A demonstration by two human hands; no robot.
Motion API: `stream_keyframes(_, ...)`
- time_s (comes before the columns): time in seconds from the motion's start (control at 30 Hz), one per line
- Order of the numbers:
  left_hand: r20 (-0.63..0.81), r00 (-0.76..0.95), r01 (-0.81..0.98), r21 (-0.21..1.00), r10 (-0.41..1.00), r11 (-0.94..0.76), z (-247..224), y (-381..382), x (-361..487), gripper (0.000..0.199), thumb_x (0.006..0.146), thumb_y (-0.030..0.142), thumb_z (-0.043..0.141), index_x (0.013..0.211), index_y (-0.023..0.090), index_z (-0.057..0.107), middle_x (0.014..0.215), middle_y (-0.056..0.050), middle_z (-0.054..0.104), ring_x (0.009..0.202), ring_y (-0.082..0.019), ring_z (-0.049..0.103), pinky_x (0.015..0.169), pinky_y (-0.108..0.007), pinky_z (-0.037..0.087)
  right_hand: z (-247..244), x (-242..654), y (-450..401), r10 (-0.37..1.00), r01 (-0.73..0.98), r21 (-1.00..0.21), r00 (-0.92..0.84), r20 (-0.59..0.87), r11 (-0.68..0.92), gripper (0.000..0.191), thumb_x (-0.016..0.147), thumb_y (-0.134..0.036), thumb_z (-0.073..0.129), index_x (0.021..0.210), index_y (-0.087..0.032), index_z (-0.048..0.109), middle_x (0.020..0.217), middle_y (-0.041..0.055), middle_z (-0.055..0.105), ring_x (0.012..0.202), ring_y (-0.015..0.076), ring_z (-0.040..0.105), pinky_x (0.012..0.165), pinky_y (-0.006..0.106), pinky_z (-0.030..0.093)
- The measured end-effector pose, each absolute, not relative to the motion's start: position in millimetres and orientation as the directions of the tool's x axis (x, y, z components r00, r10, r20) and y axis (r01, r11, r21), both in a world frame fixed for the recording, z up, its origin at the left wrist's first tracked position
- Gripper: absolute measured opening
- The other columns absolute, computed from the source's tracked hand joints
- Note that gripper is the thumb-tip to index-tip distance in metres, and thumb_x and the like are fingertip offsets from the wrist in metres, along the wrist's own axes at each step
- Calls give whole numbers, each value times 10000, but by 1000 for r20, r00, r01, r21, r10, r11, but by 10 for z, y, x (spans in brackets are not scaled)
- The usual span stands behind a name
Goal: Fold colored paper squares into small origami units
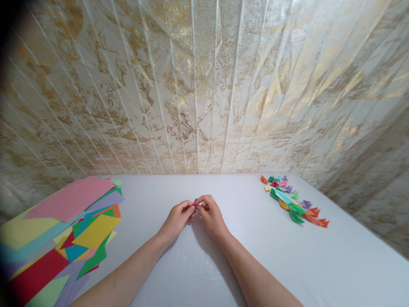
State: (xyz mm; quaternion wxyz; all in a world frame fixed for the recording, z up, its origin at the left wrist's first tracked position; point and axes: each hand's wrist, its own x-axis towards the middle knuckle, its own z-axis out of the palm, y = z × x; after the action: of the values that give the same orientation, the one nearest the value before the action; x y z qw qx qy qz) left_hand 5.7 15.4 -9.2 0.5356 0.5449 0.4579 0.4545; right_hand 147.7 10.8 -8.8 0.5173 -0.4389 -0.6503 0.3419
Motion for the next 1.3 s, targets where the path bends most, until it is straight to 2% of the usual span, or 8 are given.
stream_keyframes(0.43, -113, 170, -110, 985, 979, 132, -11, 164, 33, 271, 682, 381, 649, 761, 123, 675, 701, -35, 654, 565, -102, 547, 566, -231, 450, -58, 1480, 108, 932, 226, -904, -89, 353, 364, 196, 813, -202, 520, 872, -217, 706, 908, 35, 634, 871, 182, 593, 755, 308, 439)
stream_keyframes(0.73, -100, 162, -92, 989, 982, 116, -20, 161, 37, 261, 694, 383, 664, 753, 129, 663, 697, -31, 655, 571, -100, 550, 587, -235, 463, -64, 1476, 119, 942, 188, -922, -74, 329, 337, 167, 801, -207, 534, 853, -206, 693, 843, 33, 643, 794, 187, 585, 743, 338, 435)
stream_keyframes(1.07, -69, 170, -66, 995, 983, 81, -19, 148, 42, 289, 691, 410, 676, 762, 129, 681, 691, -31, 653, 569, -108, 541, 574, -235, 444, -80, 1446, 131, 964, -52, -968, -91, 249, 245, 42, 764, -248, 601, 761, -212, 621, 707, 5, 617, 686, 171, 563, 684, 326, 445)
stream_keyframes(1.3, -64, 146, -66, 995, 987, 75, 2, 128, 47, 270, 698, 399, 671, 749, 135, 694, 703, -43, 666, 576, -114, 540, 573, -232, 448, -117, 1449, 131, 966, -65, -970, -91, 240, 235, 35, 762, -225, 589, 764, -213, 622, 721, 12, 623, 703, 179, 579, 705, 346, 468)
